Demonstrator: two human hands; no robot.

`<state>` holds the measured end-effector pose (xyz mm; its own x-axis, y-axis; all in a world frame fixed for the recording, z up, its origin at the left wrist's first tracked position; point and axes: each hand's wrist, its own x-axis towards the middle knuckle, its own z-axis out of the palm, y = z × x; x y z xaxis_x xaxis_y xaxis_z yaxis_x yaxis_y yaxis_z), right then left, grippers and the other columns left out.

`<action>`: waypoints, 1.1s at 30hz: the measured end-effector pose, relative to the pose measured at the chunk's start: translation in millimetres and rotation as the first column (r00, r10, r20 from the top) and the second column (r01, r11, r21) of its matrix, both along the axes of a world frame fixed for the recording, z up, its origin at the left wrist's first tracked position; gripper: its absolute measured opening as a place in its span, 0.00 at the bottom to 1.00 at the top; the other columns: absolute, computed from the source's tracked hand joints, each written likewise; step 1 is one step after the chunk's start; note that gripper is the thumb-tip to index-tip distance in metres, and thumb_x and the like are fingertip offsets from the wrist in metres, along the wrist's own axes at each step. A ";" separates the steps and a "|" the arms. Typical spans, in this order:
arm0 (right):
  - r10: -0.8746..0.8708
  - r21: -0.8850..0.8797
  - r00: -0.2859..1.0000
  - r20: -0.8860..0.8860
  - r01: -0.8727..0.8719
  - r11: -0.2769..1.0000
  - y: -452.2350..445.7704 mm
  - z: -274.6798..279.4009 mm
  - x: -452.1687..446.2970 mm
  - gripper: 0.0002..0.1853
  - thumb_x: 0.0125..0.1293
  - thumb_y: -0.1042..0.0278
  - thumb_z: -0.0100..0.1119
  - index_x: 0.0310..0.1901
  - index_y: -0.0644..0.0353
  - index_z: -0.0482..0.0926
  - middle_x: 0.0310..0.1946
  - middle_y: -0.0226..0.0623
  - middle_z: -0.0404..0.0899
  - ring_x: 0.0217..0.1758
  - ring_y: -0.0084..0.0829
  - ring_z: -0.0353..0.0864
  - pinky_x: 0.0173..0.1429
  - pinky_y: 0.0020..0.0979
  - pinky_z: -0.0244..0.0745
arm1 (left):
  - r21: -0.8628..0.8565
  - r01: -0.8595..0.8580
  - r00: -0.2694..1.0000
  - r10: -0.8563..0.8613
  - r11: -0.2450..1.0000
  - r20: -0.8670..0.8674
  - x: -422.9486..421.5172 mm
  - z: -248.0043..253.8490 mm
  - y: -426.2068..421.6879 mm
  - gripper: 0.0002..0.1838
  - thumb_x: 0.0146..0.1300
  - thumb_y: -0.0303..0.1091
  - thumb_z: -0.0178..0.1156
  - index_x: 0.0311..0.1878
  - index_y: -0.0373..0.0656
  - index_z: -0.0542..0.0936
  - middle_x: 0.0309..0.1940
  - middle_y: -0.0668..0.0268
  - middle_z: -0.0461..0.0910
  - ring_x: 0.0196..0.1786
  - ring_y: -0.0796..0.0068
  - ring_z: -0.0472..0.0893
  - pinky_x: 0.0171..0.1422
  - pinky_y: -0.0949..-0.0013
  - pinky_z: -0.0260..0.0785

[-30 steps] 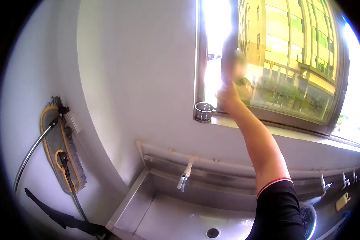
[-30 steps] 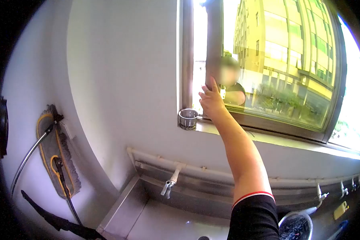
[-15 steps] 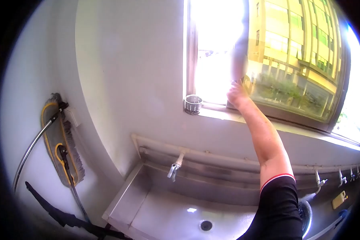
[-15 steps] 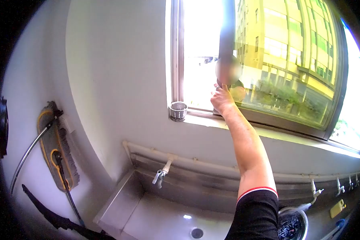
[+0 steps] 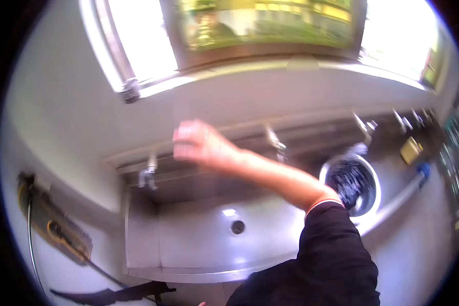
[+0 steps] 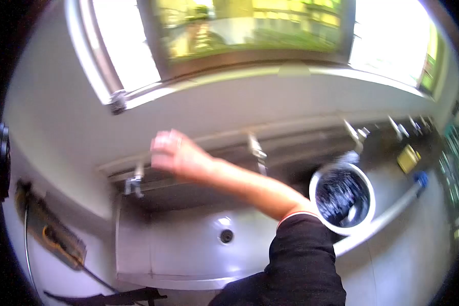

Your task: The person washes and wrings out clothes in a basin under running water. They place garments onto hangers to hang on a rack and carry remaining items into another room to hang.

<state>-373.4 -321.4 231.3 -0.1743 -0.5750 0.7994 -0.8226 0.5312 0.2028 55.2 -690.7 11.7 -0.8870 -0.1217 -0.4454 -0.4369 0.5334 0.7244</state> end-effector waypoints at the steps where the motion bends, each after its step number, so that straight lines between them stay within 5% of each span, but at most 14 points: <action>1: 0.044 0.047 0.988 0.148 -0.051 0.998 15.1 -34.3 53.3 0.22 0.53 0.71 0.63 0.53 0.51 0.78 0.63 0.45 0.70 0.70 0.49 0.65 0.72 0.56 0.61 | -0.008 0.065 0.998 -0.065 0.998 0.024 3.1 3.5 3.6 0.24 0.70 0.45 0.58 0.62 0.40 0.75 0.55 0.49 0.80 0.58 0.57 0.79 0.64 0.61 0.69; 3: 0.006 0.143 0.969 0.247 -0.043 0.989 49.4 -88.8 155.2 0.17 0.51 0.73 0.60 0.45 0.52 0.81 0.60 0.44 0.72 0.71 0.46 0.66 0.74 0.52 0.59 | 0.055 0.101 0.995 -0.102 0.993 0.005 18.8 11.2 10.1 0.24 0.71 0.42 0.58 0.64 0.37 0.73 0.57 0.52 0.79 0.59 0.62 0.77 0.65 0.63 0.68; 5: -0.171 0.121 0.877 0.450 0.130 0.984 87.4 -133.9 251.1 0.17 0.51 0.74 0.59 0.45 0.53 0.82 0.59 0.44 0.72 0.70 0.44 0.67 0.72 0.50 0.62 | 0.336 -0.035 0.992 -0.009 0.941 0.128 22.7 17.4 22.5 0.24 0.71 0.38 0.60 0.65 0.35 0.71 0.57 0.57 0.77 0.57 0.68 0.76 0.65 0.66 0.67; 7: -0.329 0.124 0.694 0.641 0.329 0.936 126.1 -154.7 328.5 0.17 0.51 0.76 0.60 0.44 0.53 0.83 0.59 0.43 0.73 0.67 0.42 0.70 0.69 0.48 0.64 | 0.303 -0.024 0.993 -0.012 0.953 0.117 11.4 69.2 62.3 0.24 0.71 0.36 0.61 0.65 0.34 0.72 0.58 0.58 0.77 0.59 0.71 0.75 0.65 0.68 0.67; 9: -0.484 0.179 0.628 0.609 0.487 0.855 171.7 -153.0 378.6 0.18 0.50 0.79 0.59 0.45 0.54 0.84 0.58 0.43 0.74 0.63 0.44 0.73 0.67 0.46 0.68 | 0.340 0.081 0.996 -0.063 0.937 -0.063 1.1 68.7 80.6 0.20 0.73 0.41 0.58 0.59 0.37 0.76 0.46 0.62 0.81 0.47 0.75 0.79 0.52 0.72 0.73; 13: -0.592 0.128 0.338 0.732 0.785 0.606 289.3 -165.0 427.9 0.21 0.51 0.78 0.58 0.49 0.57 0.83 0.56 0.47 0.75 0.58 0.48 0.77 0.63 0.41 0.73 | 0.551 0.304 0.953 -0.252 0.777 -0.170 -31.5 92.0 151.7 0.21 0.67 0.22 0.57 0.64 0.34 0.72 0.52 0.59 0.80 0.54 0.71 0.79 0.62 0.68 0.70; 17: -0.498 0.273 -0.047 0.866 0.879 0.392 397.1 -172.3 433.6 0.25 0.55 0.74 0.63 0.57 0.56 0.79 0.61 0.47 0.70 0.64 0.45 0.73 0.68 0.38 0.70 | 0.568 0.450 0.893 -0.371 0.690 -0.256 -52.3 120.1 238.8 0.22 0.67 0.24 0.59 0.64 0.34 0.72 0.53 0.59 0.79 0.54 0.69 0.79 0.63 0.67 0.70; 21: -0.467 0.441 -0.224 0.855 0.789 0.429 504.4 -208.2 396.0 0.34 0.55 0.68 0.68 0.66 0.57 0.72 0.67 0.54 0.64 0.70 0.48 0.67 0.73 0.38 0.65 | 0.464 0.610 0.790 -0.542 0.643 -0.287 -85.6 135.5 335.6 0.24 0.66 0.31 0.63 0.63 0.34 0.73 0.55 0.60 0.78 0.56 0.70 0.78 0.61 0.68 0.70; 23: -0.613 0.120 0.169 0.772 0.908 0.402 545.8 -223.6 362.2 0.38 0.56 0.66 0.69 0.69 0.63 0.64 0.68 0.62 0.59 0.71 0.57 0.64 0.74 0.43 0.61 | 0.212 0.788 0.615 -0.717 0.579 -0.328 -106.4 139.8 400.2 0.23 0.64 0.30 0.63 0.62 0.36 0.75 0.57 0.60 0.76 0.57 0.70 0.77 0.61 0.68 0.69; 26: -0.703 -0.289 0.510 0.496 0.860 0.420 584.5 -159.7 293.1 0.31 0.63 0.74 0.60 0.69 0.64 0.64 0.65 0.57 0.65 0.69 0.54 0.66 0.72 0.41 0.63 | 0.146 0.812 0.580 -0.750 0.566 -0.319 -139.7 114.5 511.9 0.24 0.63 0.34 0.64 0.62 0.40 0.75 0.58 0.59 0.76 0.56 0.66 0.78 0.59 0.66 0.72; 27: -0.675 -0.408 0.619 0.402 0.781 0.473 598.9 -144.6 272.2 0.22 0.65 0.76 0.57 0.62 0.63 0.72 0.56 0.52 0.74 0.62 0.48 0.73 0.65 0.38 0.70 | 0.200 0.797 0.604 -0.744 0.570 -0.286 -151.9 99.1 552.1 0.23 0.64 0.33 0.64 0.62 0.39 0.75 0.58 0.60 0.75 0.57 0.67 0.78 0.61 0.67 0.71; 30: -0.427 -0.344 0.610 0.668 0.762 0.549 633.2 -144.3 241.4 0.08 0.64 0.77 0.54 0.43 0.62 0.79 0.38 0.43 0.80 0.43 0.43 0.81 0.50 0.36 0.76 | 0.323 0.732 0.666 -0.732 0.600 -0.148 -178.2 12.1 661.6 0.26 0.65 0.37 0.64 0.65 0.39 0.73 0.59 0.58 0.73 0.60 0.66 0.76 0.64 0.67 0.70; 32: -0.339 -0.175 0.472 0.814 0.755 0.632 664.6 -204.8 222.8 0.06 0.62 0.77 0.53 0.37 0.61 0.80 0.32 0.43 0.80 0.37 0.44 0.82 0.45 0.38 0.77 | 0.065 0.808 0.589 -0.797 0.586 -0.134 -188.4 -59.4 717.8 0.41 0.62 0.49 0.66 0.71 0.36 0.63 0.69 0.46 0.64 0.71 0.53 0.66 0.73 0.58 0.62; 33: -0.408 -0.022 0.383 0.829 0.750 0.661 669.0 -236.9 225.3 0.05 0.62 0.76 0.55 0.37 0.60 0.80 0.32 0.45 0.80 0.38 0.45 0.82 0.46 0.39 0.78 | -0.029 0.805 0.592 -0.805 0.593 -0.036 -189.1 -85.3 743.8 0.52 0.57 0.52 0.70 0.75 0.35 0.54 0.75 0.42 0.50 0.77 0.45 0.54 0.77 0.58 0.56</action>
<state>-148.1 347.5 -5.6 -0.9288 0.1947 0.3152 -0.0260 0.8145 -0.5796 -133.9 53.1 -73.7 -0.6426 0.6474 -0.4098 0.2032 0.6597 0.7236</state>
